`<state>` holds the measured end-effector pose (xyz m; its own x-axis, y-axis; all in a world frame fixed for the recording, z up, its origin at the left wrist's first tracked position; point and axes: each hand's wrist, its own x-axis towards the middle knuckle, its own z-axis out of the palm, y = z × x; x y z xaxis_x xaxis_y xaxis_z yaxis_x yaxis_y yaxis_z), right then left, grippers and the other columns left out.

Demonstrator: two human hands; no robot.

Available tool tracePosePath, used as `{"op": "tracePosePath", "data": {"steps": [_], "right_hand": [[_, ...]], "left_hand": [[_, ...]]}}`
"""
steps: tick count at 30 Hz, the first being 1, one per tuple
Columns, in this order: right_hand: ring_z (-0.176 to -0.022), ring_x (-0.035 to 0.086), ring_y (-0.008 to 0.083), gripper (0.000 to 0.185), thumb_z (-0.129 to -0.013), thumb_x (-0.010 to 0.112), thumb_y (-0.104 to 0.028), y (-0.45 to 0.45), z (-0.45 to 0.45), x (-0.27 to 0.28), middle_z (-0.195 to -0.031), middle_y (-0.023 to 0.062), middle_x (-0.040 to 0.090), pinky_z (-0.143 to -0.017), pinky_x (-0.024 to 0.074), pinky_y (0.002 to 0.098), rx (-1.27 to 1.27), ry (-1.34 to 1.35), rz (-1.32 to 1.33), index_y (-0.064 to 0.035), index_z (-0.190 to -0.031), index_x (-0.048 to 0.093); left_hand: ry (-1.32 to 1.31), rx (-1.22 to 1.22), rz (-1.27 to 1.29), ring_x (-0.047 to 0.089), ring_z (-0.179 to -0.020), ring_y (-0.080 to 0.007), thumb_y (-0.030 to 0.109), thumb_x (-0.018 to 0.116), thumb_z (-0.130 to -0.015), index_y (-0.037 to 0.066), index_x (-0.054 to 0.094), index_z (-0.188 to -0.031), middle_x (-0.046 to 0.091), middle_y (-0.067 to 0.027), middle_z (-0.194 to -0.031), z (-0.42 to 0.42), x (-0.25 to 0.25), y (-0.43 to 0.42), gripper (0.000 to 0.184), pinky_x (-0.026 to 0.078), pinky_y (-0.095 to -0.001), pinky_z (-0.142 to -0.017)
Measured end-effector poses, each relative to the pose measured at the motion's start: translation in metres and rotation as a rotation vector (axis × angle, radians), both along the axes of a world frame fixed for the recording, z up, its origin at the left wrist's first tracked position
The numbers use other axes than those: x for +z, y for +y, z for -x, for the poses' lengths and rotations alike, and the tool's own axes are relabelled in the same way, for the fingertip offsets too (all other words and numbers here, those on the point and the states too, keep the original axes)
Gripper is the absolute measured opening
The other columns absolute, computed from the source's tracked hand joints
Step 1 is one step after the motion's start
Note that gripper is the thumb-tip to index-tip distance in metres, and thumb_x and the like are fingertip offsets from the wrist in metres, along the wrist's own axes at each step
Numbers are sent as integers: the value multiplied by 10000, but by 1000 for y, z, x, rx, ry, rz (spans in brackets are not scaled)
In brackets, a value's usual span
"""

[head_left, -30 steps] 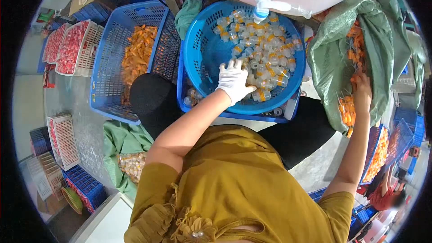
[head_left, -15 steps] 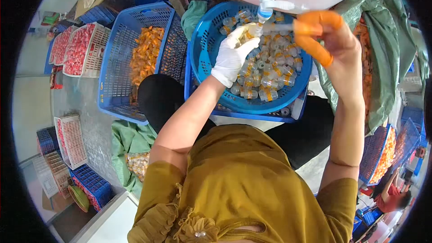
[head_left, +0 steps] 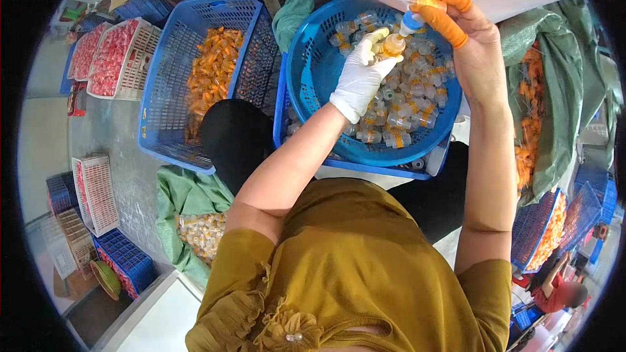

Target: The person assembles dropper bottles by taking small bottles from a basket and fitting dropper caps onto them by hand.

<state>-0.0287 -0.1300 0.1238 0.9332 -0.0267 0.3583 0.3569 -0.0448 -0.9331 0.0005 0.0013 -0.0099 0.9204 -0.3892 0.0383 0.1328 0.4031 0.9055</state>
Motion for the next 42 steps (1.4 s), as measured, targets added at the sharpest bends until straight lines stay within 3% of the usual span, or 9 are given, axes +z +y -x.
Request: {"op": "tracePosePath", "data": {"steps": [11, 17, 20, 24, 25, 29, 32, 39, 42], "right_hand": [[-1034, 593, 141, 260, -876, 643, -46, -7, -2, -14, -1079, 71, 663, -964, 427, 290, 20, 48, -60, -1, -1131, 629], [-1019, 598, 155, 259, -836, 662, 13, 13, 23, 11, -1089, 77, 657, -925, 461, 289, -168, -66, 134, 25, -1092, 623], [-985, 610, 184, 285, -785, 693, -9, 12, 43, 19, -1052, 65, 665, -874, 480, 310, -36, -104, 602, -19, -1064, 638], [-884, 586, 266, 193, -743, 715, -79, -32, 53, -28, -938, 64, 650, -788, 435, 385, -238, -281, 1128, -71, -925, 650], [-882, 574, 256, 197, -742, 713, -84, -41, 57, -27, -931, 64, 646, -774, 415, 377, -301, -236, 1163, -74, -928, 651], [-925, 580, 265, 206, -747, 704, -78, -47, 76, -11, -987, 65, 647, -827, 422, 380, -284, -187, 1128, -72, -948, 654], [-922, 599, 283, 238, -734, 689, -32, -29, 84, -5, -982, 79, 641, -816, 484, 372, 31, -150, 868, -62, -968, 663], [-890, 614, 289, 292, -696, 688, -3, -36, 91, 0, -980, 83, 640, -761, 517, 363, 108, -274, 901, -42, -985, 664], [-857, 612, 281, 232, -758, 674, -27, -36, 93, -5, -932, 89, 635, -748, 514, 354, 134, -169, 810, -28, -989, 656]], "left_hand": [[66, -9, 2, 571, -1039, -113, 12, 684, -820, 17, 493, -1280, 605, -41, -1137, 2, 14, -1, 498, 457, -247, -918], [11, 31, -41, 593, -971, -121, 57, 699, -828, 2, 528, -1204, 632, -66, -1066, 6, 6, 1, 417, 479, -242, -836], [3, 17, -156, 591, -912, -110, 102, 701, -840, 12, 557, -1133, 641, -57, -1007, 9, -12, 4, 338, 476, -238, -790], [89, -146, -384, 548, -790, -72, 121, 610, -914, 17, 559, -1153, 620, -10, -945, 21, 12, 35, 266, 450, -209, -728], [114, -189, -292, 498, -682, -69, 138, 585, -932, 12, 576, -1152, 614, -11, -916, 22, 9, 42, 253, 419, -207, -618], [551, -584, -33, 434, -560, -68, 214, 536, -961, 9, 612, -1120, 618, -25, -876, 30, 14, 58, 271, 372, -219, -497], [549, -802, 201, 456, -532, -70, 295, 549, -954, -17, 603, -1116, 654, -88, -881, 41, 28, 55, 355, 376, -202, -471], [743, -697, 222, 570, -585, -95, 290, 550, -962, -11, 632, -1052, 668, -71, -870, 67, 56, 43, 325, 444, -208, -488], [596, -766, 215, 572, -598, -82, 287, 554, -963, -8, 633, -1030, 659, -56, -837, 73, 60, 44, 312, 435, -197, -527]]}}
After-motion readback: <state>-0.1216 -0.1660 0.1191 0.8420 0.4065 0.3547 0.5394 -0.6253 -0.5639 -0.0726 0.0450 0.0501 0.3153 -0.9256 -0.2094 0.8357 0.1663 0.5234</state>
